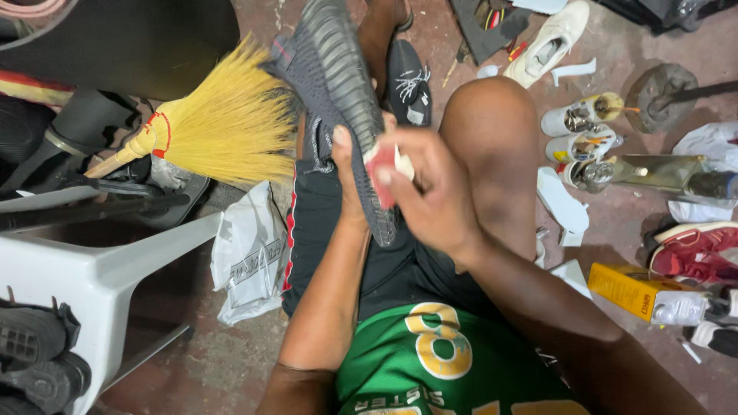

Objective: The person sands the edges of a black shoe sole with a piece of sandpaper and applies glue from a bottle to the detached sole section.

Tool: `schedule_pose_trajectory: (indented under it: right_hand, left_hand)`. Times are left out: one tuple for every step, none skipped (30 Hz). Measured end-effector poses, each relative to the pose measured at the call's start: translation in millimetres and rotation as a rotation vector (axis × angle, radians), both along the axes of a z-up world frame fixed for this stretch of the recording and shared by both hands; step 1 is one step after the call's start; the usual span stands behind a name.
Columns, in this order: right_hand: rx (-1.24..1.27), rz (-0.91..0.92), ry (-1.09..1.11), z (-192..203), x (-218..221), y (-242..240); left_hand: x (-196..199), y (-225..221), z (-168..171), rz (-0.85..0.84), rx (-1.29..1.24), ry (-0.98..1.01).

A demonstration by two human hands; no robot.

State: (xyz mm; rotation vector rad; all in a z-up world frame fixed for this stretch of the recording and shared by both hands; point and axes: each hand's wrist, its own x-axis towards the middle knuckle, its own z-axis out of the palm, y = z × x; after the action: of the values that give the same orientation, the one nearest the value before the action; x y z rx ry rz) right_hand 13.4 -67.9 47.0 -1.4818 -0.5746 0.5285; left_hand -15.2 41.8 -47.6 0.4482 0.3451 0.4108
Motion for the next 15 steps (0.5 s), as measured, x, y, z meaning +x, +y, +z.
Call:
schedule_pose_trajectory:
  right_hand:
    - [0.023,-0.030,0.011,0,6,5]
    - [0.024,-0.031,0.029,2,4,5]
    - [0.027,-0.042,0.038,3,1,5]
    - [0.030,-0.053,0.047,3,-2,4]
    - [-0.062,-0.026,-0.053,2,-9,-1]
    - [-0.153,0.000,-0.154,0,-20,-10]
    - [-0.243,0.044,-0.246,-3,-28,-18]
    - [-0.143,0.095,-0.178,-8,-31,-24]
    - [-0.049,0.124,-0.106,-14,-36,-29]
    - [0.046,0.152,-0.033,-18,-38,-34]
    - [0.066,0.078,0.033,-21,-34,-38]
    - [0.087,0.005,0.099,-23,-29,-40]
    - [0.099,-0.057,0.178,-22,-27,-44]
    - [0.055,-0.050,0.198,-22,-27,-44]
    - [0.018,-0.064,0.205,-22,-26,-41]
  left_hand:
    - [0,-2,-3,0.005,-0.056,0.049]
    - [-2,-3,-5,-0.010,-0.066,0.020]
    - [-3,-2,-7,-0.033,-0.073,-0.017]
    - [-3,1,-8,-0.057,-0.081,-0.054]
    - [0,6,-11,-0.057,-0.041,-0.097]
    - [4,13,-14,-0.057,-0.001,-0.140]
    - [4,18,-16,-0.040,0.038,-0.171]
    - [4,22,-17,-0.019,0.043,-0.173]
    - [6,24,-19,-0.019,0.043,-0.174]
    - [5,24,-20,-0.020,0.042,-0.175]
    - [7,24,-19,-0.020,0.051,-0.174]
    - [8,23,-17,-0.021,0.059,-0.172]
    - [3,20,-16,-0.010,0.060,-0.159]
    - [0,19,-16,-0.008,0.034,-0.156]
    - [4,21,-17,-0.029,0.010,-0.166]
